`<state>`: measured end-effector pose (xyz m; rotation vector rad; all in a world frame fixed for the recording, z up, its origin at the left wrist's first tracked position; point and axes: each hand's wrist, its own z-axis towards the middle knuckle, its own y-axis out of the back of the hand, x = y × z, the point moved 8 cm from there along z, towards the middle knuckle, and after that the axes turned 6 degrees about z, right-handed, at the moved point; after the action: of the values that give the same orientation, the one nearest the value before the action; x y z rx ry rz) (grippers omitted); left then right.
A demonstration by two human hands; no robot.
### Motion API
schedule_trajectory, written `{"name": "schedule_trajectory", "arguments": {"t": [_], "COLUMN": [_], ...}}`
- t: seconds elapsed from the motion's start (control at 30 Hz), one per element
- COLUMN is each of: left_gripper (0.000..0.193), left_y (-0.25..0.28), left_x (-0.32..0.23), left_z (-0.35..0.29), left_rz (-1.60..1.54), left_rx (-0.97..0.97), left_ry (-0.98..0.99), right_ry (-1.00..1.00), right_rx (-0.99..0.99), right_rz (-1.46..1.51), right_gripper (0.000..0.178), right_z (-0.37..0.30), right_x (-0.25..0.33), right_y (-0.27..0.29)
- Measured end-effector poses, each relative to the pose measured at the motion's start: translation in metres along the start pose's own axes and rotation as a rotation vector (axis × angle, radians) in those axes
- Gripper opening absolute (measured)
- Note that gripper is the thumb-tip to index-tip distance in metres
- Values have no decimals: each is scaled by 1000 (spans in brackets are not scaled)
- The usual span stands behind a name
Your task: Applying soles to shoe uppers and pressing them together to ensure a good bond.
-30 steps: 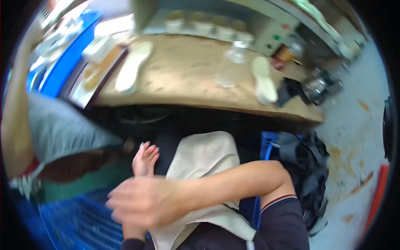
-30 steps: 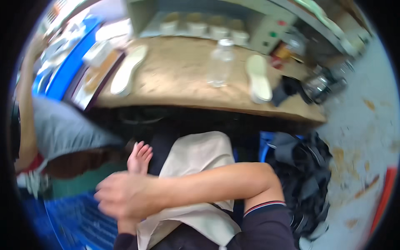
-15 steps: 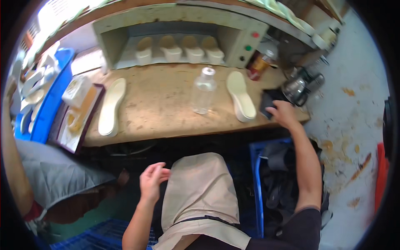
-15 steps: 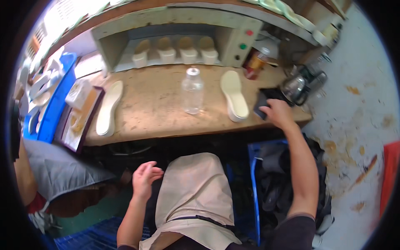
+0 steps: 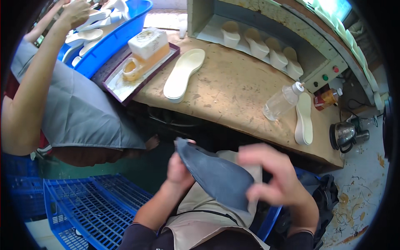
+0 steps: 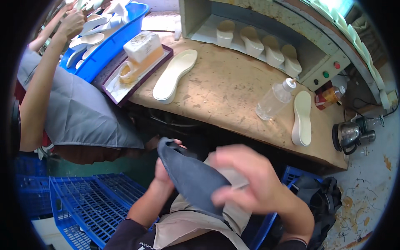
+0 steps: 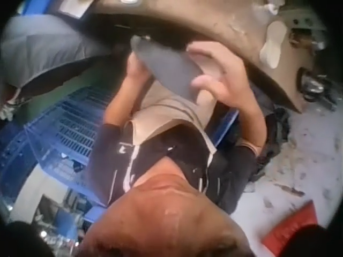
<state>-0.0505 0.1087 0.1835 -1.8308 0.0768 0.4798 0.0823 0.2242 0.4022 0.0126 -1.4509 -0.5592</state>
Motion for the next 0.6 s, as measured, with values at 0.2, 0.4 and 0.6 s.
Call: {"name": "schedule_trajectory", "arguments": {"t": [0.2,0.4,0.6], "left_gripper": [41,39,28], "left_y": [45,12,-11], "left_x": [-78,-100,-113], "left_z": [-38,-54,-55], "left_rz": [1117,1344,1002], "left_rx": [-403,-370,-230], "left_ry": [-347,-386,-228], "right_ry": [413,489,-29], "right_rx": [-275,-185,77], "right_rz": [-893,-914,-903], "right_gripper": [80,63,69], "right_z": [171,201,103], "right_x": [-39,-40,-29], "right_y": [-87,-56,33]}}
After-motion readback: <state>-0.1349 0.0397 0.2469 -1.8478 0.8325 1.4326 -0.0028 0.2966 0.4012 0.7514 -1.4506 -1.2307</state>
